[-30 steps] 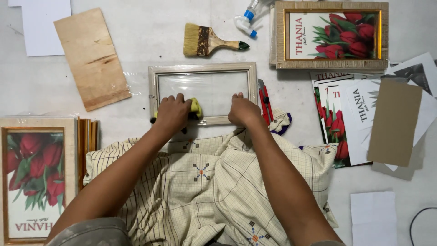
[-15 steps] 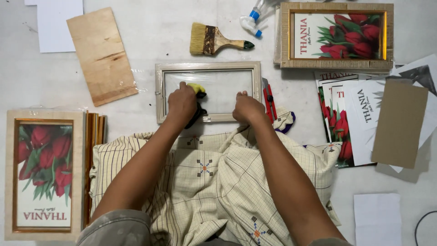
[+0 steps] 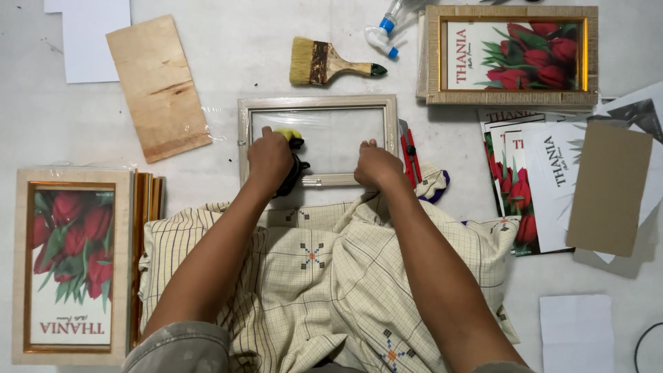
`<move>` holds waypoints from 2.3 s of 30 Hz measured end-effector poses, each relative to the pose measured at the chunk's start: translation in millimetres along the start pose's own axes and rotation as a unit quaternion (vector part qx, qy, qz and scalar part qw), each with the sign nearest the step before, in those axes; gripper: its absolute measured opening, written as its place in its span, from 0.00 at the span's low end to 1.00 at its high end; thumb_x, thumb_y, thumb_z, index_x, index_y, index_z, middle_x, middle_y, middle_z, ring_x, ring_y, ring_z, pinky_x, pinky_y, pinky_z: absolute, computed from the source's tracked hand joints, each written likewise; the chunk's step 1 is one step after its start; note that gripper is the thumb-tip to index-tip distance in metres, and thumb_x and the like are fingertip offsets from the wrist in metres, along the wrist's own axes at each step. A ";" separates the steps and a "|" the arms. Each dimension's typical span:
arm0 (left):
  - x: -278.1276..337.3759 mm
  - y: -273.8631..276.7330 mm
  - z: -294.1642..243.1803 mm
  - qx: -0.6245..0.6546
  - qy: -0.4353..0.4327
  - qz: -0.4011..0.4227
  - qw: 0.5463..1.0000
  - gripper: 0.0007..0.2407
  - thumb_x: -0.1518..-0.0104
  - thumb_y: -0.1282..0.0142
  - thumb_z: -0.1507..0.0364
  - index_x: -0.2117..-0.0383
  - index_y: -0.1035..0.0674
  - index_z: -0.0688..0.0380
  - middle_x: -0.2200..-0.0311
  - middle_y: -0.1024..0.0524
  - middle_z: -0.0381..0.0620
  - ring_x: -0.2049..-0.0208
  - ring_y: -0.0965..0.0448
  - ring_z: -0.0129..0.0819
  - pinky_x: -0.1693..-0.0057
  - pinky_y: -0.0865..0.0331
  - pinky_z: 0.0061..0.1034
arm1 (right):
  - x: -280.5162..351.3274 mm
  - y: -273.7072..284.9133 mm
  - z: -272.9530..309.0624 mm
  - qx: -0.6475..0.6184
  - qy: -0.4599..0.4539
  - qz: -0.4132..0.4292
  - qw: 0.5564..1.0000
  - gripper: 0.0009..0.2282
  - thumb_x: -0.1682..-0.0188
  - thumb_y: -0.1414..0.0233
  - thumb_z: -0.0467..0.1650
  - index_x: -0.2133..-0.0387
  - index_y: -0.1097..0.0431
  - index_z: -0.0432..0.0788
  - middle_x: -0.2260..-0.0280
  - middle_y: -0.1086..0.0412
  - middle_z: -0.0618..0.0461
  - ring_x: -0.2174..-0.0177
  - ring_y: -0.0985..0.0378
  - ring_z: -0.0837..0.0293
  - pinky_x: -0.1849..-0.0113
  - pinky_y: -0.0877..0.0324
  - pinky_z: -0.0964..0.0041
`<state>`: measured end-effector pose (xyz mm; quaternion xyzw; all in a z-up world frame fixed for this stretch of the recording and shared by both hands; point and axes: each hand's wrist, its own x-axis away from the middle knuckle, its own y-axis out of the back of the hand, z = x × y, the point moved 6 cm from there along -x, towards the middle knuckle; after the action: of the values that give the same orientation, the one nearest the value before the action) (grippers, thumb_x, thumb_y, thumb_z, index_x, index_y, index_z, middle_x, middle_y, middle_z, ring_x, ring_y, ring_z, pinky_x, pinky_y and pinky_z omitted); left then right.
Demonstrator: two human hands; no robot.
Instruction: Cleaning glass and assembling picture frames with artwork and backings
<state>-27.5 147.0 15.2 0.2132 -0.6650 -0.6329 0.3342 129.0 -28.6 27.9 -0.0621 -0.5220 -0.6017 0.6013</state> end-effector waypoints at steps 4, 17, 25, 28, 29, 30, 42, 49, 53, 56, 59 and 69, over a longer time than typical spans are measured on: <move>-17.8 1.2 4.4 0.010 0.001 -0.020 1.000 0.10 0.49 0.51 0.78 0.67 0.20 0.75 0.64 0.28 0.56 0.71 0.16 0.62 0.65 0.22 0.52 | -2.3 -1.5 0.3 0.010 0.000 0.004 1.000 0.34 0.56 0.55 0.27 0.32 0.51 0.29 0.31 0.54 0.29 0.37 0.40 0.30 0.43 0.40 0.28; -37.6 -10.7 8.5 -0.105 -0.033 -0.143 0.984 0.06 0.49 0.45 0.74 0.70 0.18 0.63 0.67 0.26 0.48 0.71 0.16 0.50 0.65 0.25 0.41 | 1.3 -0.7 1.8 0.013 -0.006 0.002 1.000 0.35 0.58 0.56 0.25 0.32 0.51 0.29 0.31 0.54 0.28 0.37 0.40 0.31 0.44 0.40 0.28; -36.2 -6.2 5.9 -0.102 -0.038 -0.139 0.984 0.06 0.48 0.45 0.74 0.70 0.19 0.64 0.67 0.26 0.48 0.72 0.16 0.51 0.66 0.25 0.42 | -0.9 -1.4 1.4 0.004 -0.010 0.000 1.000 0.35 0.58 0.55 0.25 0.32 0.50 0.29 0.31 0.54 0.28 0.37 0.40 0.30 0.44 0.40 0.27; -38.9 -5.0 4.5 -0.109 -0.045 -0.134 0.984 0.05 0.48 0.44 0.74 0.71 0.19 0.63 0.67 0.26 0.48 0.72 0.16 0.50 0.66 0.25 0.42 | -1.3 -2.1 0.4 0.012 -0.011 0.007 1.000 0.34 0.56 0.55 0.26 0.32 0.51 0.29 0.31 0.55 0.28 0.37 0.41 0.30 0.43 0.41 0.27; -42.0 -6.7 6.1 -0.095 -0.034 -0.114 0.988 0.07 0.48 0.45 0.74 0.69 0.19 0.65 0.66 0.26 0.49 0.71 0.16 0.51 0.66 0.25 0.43 | -1.0 -2.3 0.6 0.013 -0.008 0.004 1.000 0.34 0.57 0.55 0.26 0.32 0.51 0.29 0.31 0.54 0.28 0.37 0.41 0.30 0.43 0.41 0.27; -44.8 -8.5 7.8 -0.082 -0.023 -0.095 0.992 0.08 0.47 0.46 0.74 0.67 0.18 0.67 0.65 0.27 0.50 0.70 0.16 0.53 0.65 0.25 0.44 | -0.6 -2.7 0.8 0.014 -0.004 0.000 1.000 0.34 0.57 0.55 0.25 0.32 0.51 0.29 0.31 0.54 0.27 0.37 0.41 0.30 0.44 0.41 0.27; -13.9 -14.8 17.2 -0.071 -0.127 0.021 0.989 0.11 0.52 0.44 0.75 0.64 0.15 0.66 0.56 0.22 0.59 0.68 0.16 0.57 0.63 0.23 0.48 | -5.5 -6.6 -3.4 0.011 0.002 -0.009 1.000 0.34 0.58 0.56 0.26 0.32 0.51 0.28 0.31 0.54 0.28 0.37 0.41 0.30 0.43 0.41 0.26; 4.0 -9.6 1.3 -0.095 -0.189 0.075 0.975 0.13 0.56 0.44 0.74 0.65 0.13 0.60 0.57 0.20 0.57 0.71 0.15 0.55 0.65 0.22 0.45 | -11.5 -10.0 -3.9 0.002 -0.006 -0.004 1.000 0.34 0.57 0.55 0.27 0.32 0.51 0.28 0.31 0.53 0.28 0.36 0.43 0.30 0.43 0.42 0.26; -39.8 -16.2 -24.6 -0.109 -0.211 -0.036 0.971 0.12 0.54 0.43 0.72 0.64 0.14 0.60 0.61 0.21 0.54 0.68 0.15 0.53 0.64 0.23 0.42 | -12.9 -9.5 -2.2 0.004 -0.017 0.007 1.000 0.34 0.56 0.54 0.28 0.32 0.52 0.27 0.31 0.54 0.29 0.35 0.45 0.30 0.43 0.43 0.26; -68.5 -20.4 -46.5 -0.126 -0.193 -0.086 0.969 0.11 0.52 0.44 0.70 0.66 0.15 0.58 0.62 0.21 0.49 0.68 0.16 0.50 0.63 0.25 0.40 | -11.8 -5.7 1.8 -0.004 -0.019 0.000 1.000 0.33 0.55 0.55 0.28 0.33 0.51 0.27 0.31 0.53 0.29 0.35 0.45 0.30 0.43 0.43 0.26; -73.8 -24.9 -55.6 -0.140 -0.195 -0.096 0.966 0.10 0.51 0.44 0.70 0.66 0.15 0.59 0.62 0.21 0.48 0.67 0.16 0.48 0.61 0.26 0.39 | -12.6 -5.5 -0.5 -0.014 -0.020 -0.007 1.000 0.33 0.56 0.56 0.28 0.33 0.50 0.27 0.31 0.52 0.29 0.35 0.45 0.30 0.43 0.43 0.25; 24.7 -36.6 -80.0 -0.119 -0.289 0.018 0.950 0.11 0.46 0.46 0.68 0.61 0.14 0.49 0.56 0.22 0.46 0.62 0.17 0.47 0.60 0.26 0.38 | -9.9 -11.5 -3.0 -0.005 -0.010 -0.016 1.000 0.32 0.55 0.55 0.28 0.33 0.48 0.30 0.31 0.53 0.31 0.34 0.47 0.30 0.44 0.42 0.25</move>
<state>7.6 69.7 -18.4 -0.0319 -0.6569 -0.7357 0.1618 124.2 -27.3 13.3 -0.0625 -0.5256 -0.6133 0.5863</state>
